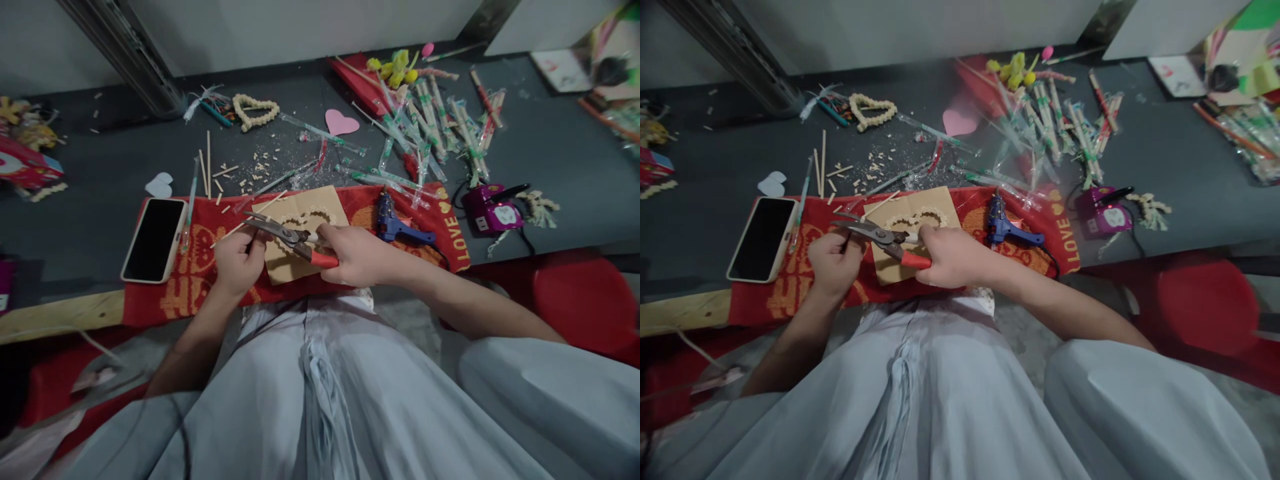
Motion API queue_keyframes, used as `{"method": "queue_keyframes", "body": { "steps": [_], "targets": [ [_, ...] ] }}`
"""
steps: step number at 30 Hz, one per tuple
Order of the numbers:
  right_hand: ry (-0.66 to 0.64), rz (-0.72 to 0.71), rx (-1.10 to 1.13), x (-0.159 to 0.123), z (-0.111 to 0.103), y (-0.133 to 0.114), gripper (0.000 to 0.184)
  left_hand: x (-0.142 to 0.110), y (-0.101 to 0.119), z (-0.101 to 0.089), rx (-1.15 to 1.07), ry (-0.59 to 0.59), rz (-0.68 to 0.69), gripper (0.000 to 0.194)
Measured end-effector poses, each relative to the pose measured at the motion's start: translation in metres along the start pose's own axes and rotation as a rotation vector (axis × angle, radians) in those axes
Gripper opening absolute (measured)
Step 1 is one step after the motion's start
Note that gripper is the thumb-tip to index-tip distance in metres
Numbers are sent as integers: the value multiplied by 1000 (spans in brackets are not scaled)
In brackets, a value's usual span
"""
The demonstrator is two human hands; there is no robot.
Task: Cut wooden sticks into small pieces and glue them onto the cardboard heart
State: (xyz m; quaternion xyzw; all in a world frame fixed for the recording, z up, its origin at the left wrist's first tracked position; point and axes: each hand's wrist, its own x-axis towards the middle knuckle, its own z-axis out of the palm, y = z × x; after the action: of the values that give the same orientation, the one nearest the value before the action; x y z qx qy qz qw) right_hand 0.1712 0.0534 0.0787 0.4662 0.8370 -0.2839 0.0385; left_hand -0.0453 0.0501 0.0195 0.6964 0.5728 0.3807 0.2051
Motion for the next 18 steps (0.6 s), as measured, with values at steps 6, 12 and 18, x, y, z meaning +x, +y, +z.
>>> {"method": "queue_keyframes", "body": {
  "steps": [6, 12, 18],
  "targets": [
    [16, -49, 53, 4, 4, 12, 39, 1, 2, -2, -122, -52, -99, 31],
    [106, -218, 115, 5, 3, 24, 54, 2, 17, -7, -649, -156, -346, 32],
    [64, -241, 76, 0, -8, 23, 45, 8, 38, -21, -944, -321, -629, 34]
  ]
}}
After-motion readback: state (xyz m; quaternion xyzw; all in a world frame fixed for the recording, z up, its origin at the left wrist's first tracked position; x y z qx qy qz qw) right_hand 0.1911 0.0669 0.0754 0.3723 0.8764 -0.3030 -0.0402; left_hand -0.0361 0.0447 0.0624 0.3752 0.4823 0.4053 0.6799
